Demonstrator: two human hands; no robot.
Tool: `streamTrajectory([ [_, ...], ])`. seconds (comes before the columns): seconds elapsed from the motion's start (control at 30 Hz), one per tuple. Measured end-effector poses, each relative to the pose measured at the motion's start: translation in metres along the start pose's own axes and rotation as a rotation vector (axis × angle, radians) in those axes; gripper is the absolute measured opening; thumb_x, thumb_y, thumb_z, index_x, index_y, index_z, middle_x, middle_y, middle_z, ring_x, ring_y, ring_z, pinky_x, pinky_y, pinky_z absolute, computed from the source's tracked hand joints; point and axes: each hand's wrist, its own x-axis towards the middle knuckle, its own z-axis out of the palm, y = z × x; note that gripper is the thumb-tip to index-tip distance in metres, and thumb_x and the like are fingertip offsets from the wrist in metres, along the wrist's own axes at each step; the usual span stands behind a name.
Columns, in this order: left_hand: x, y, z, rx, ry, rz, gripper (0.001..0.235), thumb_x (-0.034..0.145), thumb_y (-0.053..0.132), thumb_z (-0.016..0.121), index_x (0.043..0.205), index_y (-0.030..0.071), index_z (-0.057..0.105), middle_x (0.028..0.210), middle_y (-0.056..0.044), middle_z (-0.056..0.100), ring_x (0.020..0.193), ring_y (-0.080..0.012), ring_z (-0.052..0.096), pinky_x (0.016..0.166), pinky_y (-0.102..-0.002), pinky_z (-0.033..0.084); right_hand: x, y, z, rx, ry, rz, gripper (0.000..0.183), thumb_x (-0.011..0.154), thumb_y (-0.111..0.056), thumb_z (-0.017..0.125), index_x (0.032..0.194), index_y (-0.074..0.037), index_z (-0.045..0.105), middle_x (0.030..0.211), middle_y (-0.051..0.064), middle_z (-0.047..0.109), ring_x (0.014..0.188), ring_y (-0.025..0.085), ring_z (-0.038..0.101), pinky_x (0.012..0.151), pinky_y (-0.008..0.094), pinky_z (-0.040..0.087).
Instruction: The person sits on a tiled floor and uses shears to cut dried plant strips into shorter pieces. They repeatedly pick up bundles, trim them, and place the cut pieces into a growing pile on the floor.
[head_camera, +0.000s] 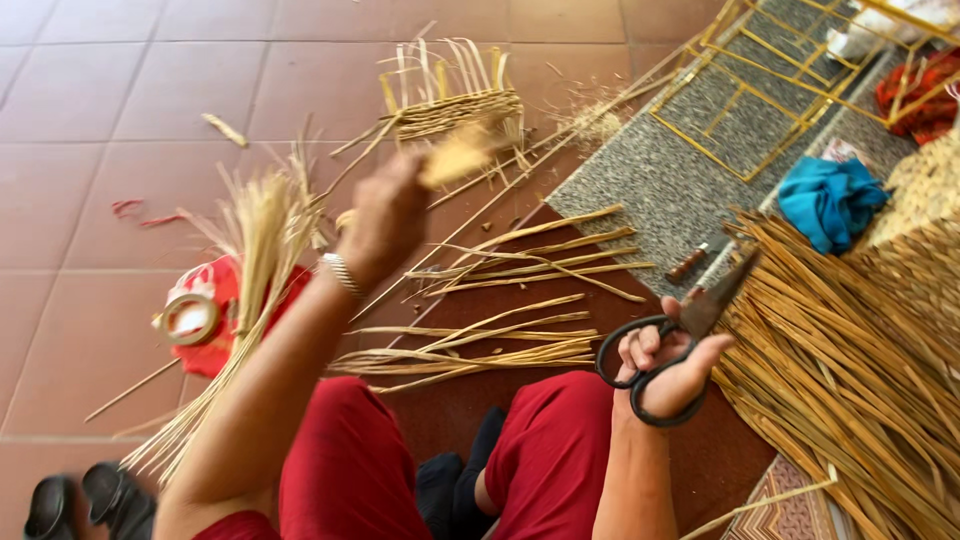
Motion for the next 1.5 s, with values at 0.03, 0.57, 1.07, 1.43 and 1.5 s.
streamTrajectory([
  [0.03, 0.004, 0.003, 0.038, -0.005, -0.09, 0.041, 0.029, 0.093, -0.009, 0.057, 0.12, 0.001, 0.058, 0.101, -0.018, 0.069, 0.087, -0.0317, 0.068, 0.076, -0.042, 0.057, 0.002, -0.005, -0.007, 0.02, 0.024, -0.052, 0.083, 0.102, -0.079, 0.035, 0.127, -0.006, 0.067, 0.07, 0.0, 0.051, 0.056, 0.013, 0.044, 0.062, 0.028, 0.04],
  [0.57, -0.033, 0.031, 0.43, 0.393, -0.451, 0.087, 0.098, 0.063, 0.028, 0.074, 0.154, 0.015, 0.038, 0.146, -0.023, 0.053, 0.133, -0.0442, 0.053, 0.103, -0.07, 0.044, 0.021, -0.013, -0.029, -0.135, 0.335, -0.265, 0.085, 0.103, -0.077, 0.04, 0.132, -0.001, 0.063, 0.065, 0.005, 0.049, 0.051, 0.013, 0.041, 0.056, 0.026, 0.033],
  [1.07, -0.267, -0.021, 0.344, 0.324, -0.999, -0.427, 0.037, 0.085, 0.026, 0.076, 0.116, 0.013, 0.061, 0.117, -0.009, 0.062, 0.117, -0.0293, 0.055, 0.094, -0.054, 0.043, 0.019, -0.008, -0.016, -0.187, 0.308, -0.269, 0.088, 0.102, -0.079, 0.039, 0.129, 0.001, 0.063, 0.066, 0.006, 0.049, 0.052, 0.013, 0.041, 0.051, 0.025, 0.032],
  [1.43, -0.22, -0.026, 0.29, -0.412, -0.517, -0.528, 0.024, 0.088, 0.01, 0.07, 0.112, 0.009, 0.07, 0.088, -0.015, 0.073, 0.079, -0.0331, 0.068, 0.069, -0.042, 0.055, 0.021, 0.001, -0.001, -0.438, 0.19, -0.204, 0.092, 0.099, -0.078, 0.028, 0.137, 0.001, 0.056, 0.068, 0.004, 0.052, 0.054, 0.012, 0.044, 0.049, 0.023, 0.033],
  [1.5, -0.194, -0.015, 0.256, -0.726, -0.486, -0.764, 0.026, 0.095, 0.018, 0.07, 0.12, 0.009, 0.07, 0.083, -0.004, 0.066, 0.071, -0.0164, 0.057, 0.062, -0.033, 0.049, 0.021, 0.008, 0.004, -0.501, 0.096, -0.146, 0.089, 0.099, -0.076, 0.03, 0.137, 0.001, 0.054, 0.069, 0.003, 0.054, 0.055, 0.011, 0.045, 0.051, 0.022, 0.035],
])
